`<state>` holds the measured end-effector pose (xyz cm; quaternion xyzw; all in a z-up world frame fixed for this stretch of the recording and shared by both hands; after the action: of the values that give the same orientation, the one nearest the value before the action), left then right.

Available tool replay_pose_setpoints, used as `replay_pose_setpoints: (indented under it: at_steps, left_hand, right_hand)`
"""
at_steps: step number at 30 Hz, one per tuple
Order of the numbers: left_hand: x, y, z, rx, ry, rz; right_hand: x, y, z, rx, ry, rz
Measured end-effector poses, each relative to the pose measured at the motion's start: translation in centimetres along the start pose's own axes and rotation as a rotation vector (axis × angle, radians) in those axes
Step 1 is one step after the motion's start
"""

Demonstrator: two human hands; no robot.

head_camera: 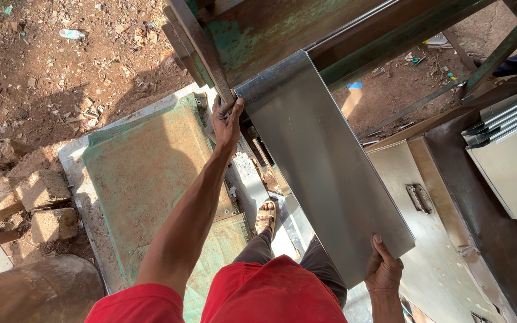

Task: The person bends the edges of metal sheets using a manual bending machine. They pick up a sheet from a stack, position it into the bender, pull down a large lever to form the bend, and then remove the sheet to stack it.

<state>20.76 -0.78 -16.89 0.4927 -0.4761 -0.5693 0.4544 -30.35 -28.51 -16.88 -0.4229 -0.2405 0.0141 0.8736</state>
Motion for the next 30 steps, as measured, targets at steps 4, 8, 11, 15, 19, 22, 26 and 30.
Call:
replay_pose_setpoints:
  at_steps: [4,8,11,15,19,22,26,30]
  left_hand:
    - [0.1,0.0,-0.1,-0.001,-0.014,-0.010]
    - [0.1,0.1,-0.1,-0.011,-0.014,0.060]
    - [0.2,-0.3,-0.3,-0.011,-0.023,0.098]
    - [0.2,-1.0,-0.5,-0.018,-0.027,0.088]
    - [-0.1,0.9,0.5,0.003,-0.056,0.109]
    - [-0.5,3.0,4.0,-0.026,0.048,0.167]
    - [-0.9,8.1,10.8,0.037,0.100,-0.119]
    - [-0.3,17.1,15.4,0.522,-0.028,-0.366]
  right_hand:
    - [-0.1,0.1,0.0,-0.001,0.011,0.007]
    - [-0.2,0.3,-0.4,-0.007,-0.012,0.002]
    - [0.0,0.2,-0.4,-0.011,-0.016,0.001]
    - [0.6,-0.5,0.3,0.018,-0.040,0.015]
    - [0.3,-2.3,1.3,0.008,0.000,0.081]
    - [-1.1,-4.9,3.4,0.050,0.054,0.109]
    - [-3.1,-14.8,3.5,-0.558,0.025,0.753]
    - [-8.7,-20.7,5.5,-0.334,0.287,0.387]
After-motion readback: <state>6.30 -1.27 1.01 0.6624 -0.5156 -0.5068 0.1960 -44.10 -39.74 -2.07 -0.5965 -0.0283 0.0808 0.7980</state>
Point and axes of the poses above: each hand's wrist, its own z-axis away from the middle knuckle, its own x-axis out of the palm, y = z × x, the point moved 8 cm from there along -z, towards the middle knuckle, and after that the axes turned 1 degree about -y, right-handed, at the moved point
